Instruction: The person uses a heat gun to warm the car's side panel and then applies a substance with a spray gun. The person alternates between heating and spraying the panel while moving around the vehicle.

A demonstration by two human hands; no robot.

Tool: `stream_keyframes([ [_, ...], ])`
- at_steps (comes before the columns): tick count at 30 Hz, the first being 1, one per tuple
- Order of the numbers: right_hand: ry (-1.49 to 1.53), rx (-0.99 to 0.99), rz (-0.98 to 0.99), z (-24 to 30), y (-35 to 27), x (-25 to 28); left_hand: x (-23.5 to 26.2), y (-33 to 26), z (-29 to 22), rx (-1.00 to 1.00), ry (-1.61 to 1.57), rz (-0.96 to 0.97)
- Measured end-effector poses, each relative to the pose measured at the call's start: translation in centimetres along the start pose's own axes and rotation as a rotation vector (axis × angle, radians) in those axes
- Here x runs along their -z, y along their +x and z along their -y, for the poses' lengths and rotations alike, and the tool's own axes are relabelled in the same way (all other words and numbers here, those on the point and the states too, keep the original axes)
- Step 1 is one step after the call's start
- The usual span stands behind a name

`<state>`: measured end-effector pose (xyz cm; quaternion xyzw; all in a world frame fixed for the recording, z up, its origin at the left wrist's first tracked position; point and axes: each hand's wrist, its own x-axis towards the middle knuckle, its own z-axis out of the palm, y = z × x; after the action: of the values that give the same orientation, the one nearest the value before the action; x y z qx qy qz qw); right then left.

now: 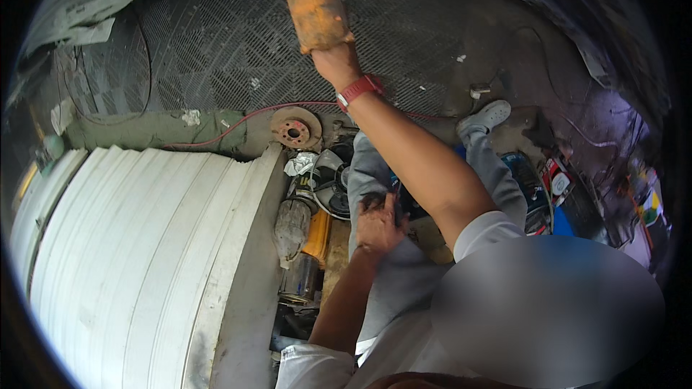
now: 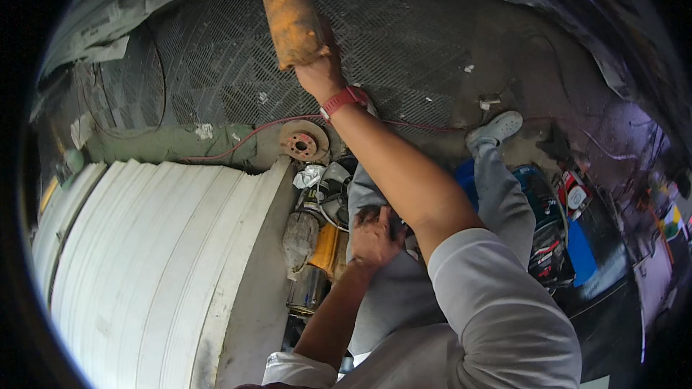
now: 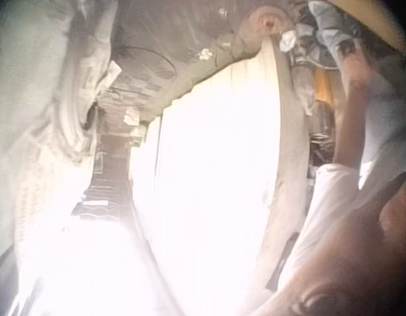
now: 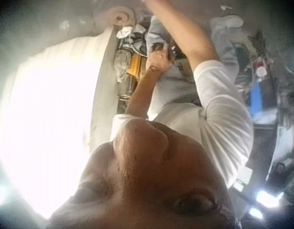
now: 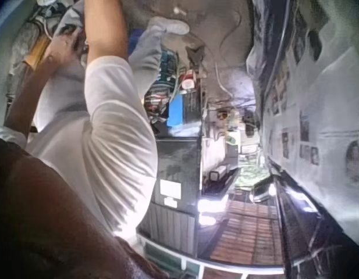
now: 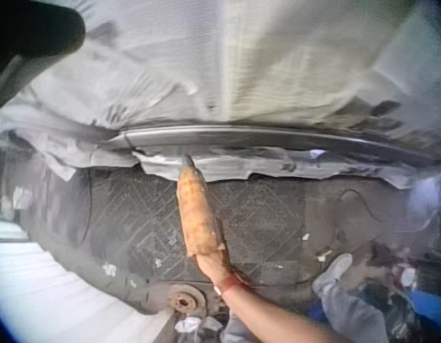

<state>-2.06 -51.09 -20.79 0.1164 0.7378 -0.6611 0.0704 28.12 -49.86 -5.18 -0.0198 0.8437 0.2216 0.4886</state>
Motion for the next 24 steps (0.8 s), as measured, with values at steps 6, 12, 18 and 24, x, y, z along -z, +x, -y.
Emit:
stream_keyframes([
  [6, 0.157, 0.270, -0.091, -0.9, 5.1, -12.5, -1.0, -0.1, 2.3, -0.077, -0.151, -0.081],
  [12, -0.116, 0.292, 0.047, -4.7, 8.9, -14.6, -0.3, -0.2, 1.8, 0.022, -0.212, 0.033],
  [18, -0.198, 0.426, 0.044, -11.4, 8.7, -6.1, 0.1, 0.2, 0.5, 0.034, -0.263, -0.061],
  [24, -0.184, 0.059, -0.030, -16.8, 3.2, 8.0, -0.1, 0.9, -1.1, 0.005, -0.277, -0.047],
])
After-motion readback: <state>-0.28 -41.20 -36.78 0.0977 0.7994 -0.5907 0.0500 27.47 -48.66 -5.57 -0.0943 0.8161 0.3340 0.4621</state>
